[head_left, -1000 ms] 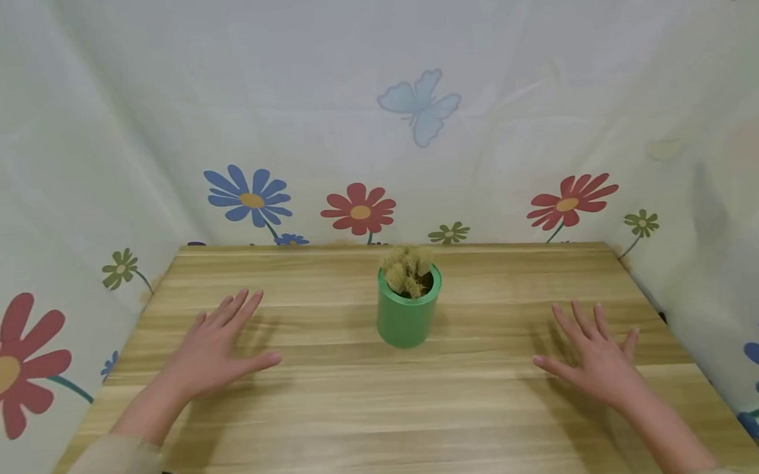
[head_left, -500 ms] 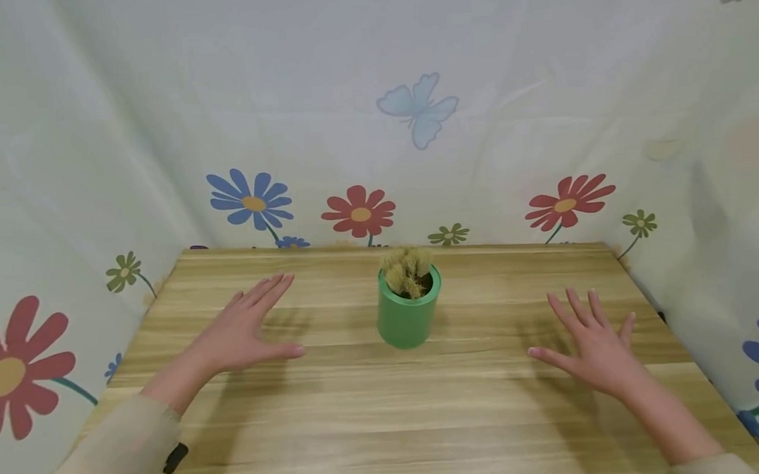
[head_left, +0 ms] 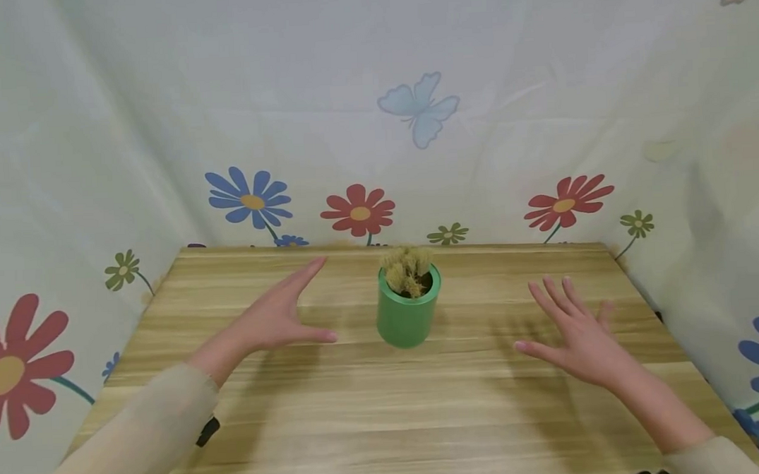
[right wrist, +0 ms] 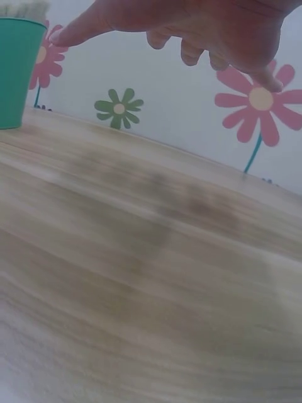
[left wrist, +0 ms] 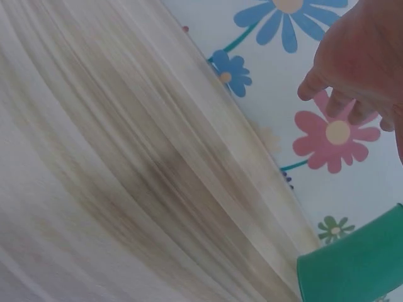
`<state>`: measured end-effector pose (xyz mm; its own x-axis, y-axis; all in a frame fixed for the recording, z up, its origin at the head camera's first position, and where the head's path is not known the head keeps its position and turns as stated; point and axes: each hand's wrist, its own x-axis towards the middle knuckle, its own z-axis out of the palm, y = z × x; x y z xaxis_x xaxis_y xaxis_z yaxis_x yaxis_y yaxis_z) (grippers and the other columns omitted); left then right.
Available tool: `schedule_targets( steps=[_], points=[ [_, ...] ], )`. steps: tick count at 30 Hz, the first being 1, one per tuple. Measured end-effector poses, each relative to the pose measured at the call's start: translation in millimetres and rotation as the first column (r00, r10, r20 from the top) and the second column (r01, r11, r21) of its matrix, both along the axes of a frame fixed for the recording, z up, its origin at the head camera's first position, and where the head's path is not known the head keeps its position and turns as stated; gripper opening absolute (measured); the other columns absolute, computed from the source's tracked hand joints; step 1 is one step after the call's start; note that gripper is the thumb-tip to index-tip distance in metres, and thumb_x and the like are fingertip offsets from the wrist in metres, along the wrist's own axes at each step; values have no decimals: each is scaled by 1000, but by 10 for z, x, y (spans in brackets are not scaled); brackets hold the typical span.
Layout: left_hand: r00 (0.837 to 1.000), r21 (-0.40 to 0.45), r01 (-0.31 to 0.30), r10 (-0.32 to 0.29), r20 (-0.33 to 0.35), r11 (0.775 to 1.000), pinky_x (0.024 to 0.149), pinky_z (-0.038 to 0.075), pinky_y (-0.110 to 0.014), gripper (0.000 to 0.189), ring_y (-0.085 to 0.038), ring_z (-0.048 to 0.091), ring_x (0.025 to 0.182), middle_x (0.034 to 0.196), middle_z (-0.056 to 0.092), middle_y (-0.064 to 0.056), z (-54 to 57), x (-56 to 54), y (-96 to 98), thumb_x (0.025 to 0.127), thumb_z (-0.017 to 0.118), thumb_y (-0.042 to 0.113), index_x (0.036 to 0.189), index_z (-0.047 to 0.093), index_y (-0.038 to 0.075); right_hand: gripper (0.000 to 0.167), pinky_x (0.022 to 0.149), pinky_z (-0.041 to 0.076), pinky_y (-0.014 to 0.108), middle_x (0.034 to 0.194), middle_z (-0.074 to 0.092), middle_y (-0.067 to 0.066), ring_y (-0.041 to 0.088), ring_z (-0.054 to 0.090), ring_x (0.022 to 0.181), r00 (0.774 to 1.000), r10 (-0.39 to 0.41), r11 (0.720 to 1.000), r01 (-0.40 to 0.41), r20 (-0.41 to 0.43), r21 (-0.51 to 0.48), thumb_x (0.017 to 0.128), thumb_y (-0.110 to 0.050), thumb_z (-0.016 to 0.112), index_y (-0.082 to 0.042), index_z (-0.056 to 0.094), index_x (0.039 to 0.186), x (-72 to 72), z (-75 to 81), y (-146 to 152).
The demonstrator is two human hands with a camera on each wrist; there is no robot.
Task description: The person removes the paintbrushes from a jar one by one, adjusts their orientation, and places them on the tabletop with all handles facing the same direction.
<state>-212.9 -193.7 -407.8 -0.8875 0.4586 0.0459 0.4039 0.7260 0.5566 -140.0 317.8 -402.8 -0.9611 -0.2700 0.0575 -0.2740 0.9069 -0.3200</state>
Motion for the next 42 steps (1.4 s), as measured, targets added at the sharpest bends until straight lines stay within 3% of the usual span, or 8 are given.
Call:
schedule_targets(
  steps=[13,24,35,42],
  points=[
    [996,94,65,-70,48,993,127,28,-65,137,-32,23,162,178,17,4,-36,-133,449,70,92,69,173,9,36,110,115,-9,88,178,11,16,46,1,163,996,90,991,-88,12,-100,93,-57,79,-25,11,174,-84,86,-227],
    [995,234,49,-68,73,971,125,32,-67,135,-29,28,161,177,20,9,-98,-186,710,71,100,51,170,8,48,107,120,-5,84,178,14,17,48,4,163,990,141,973,-133,30,-191,94,-51,81,-21,15,174,-97,131,-360],
    [990,379,37,-85,112,925,127,35,-49,130,-28,36,157,174,31,-1,-218,-224,891,74,101,39,172,17,32,104,126,1,77,177,18,15,42,5,164,984,178,946,-162,31,-280,96,-43,82,-22,16,173,-83,146,-435],
    [984,475,-50,-38,173,879,125,40,-47,116,-26,43,154,169,41,-1,-302,-217,975,77,99,37,170,29,27,99,120,23,81,177,20,17,48,16,161,985,157,934,-126,67,-334,97,-40,80,-22,18,173,-65,204,-492]
  ],
)
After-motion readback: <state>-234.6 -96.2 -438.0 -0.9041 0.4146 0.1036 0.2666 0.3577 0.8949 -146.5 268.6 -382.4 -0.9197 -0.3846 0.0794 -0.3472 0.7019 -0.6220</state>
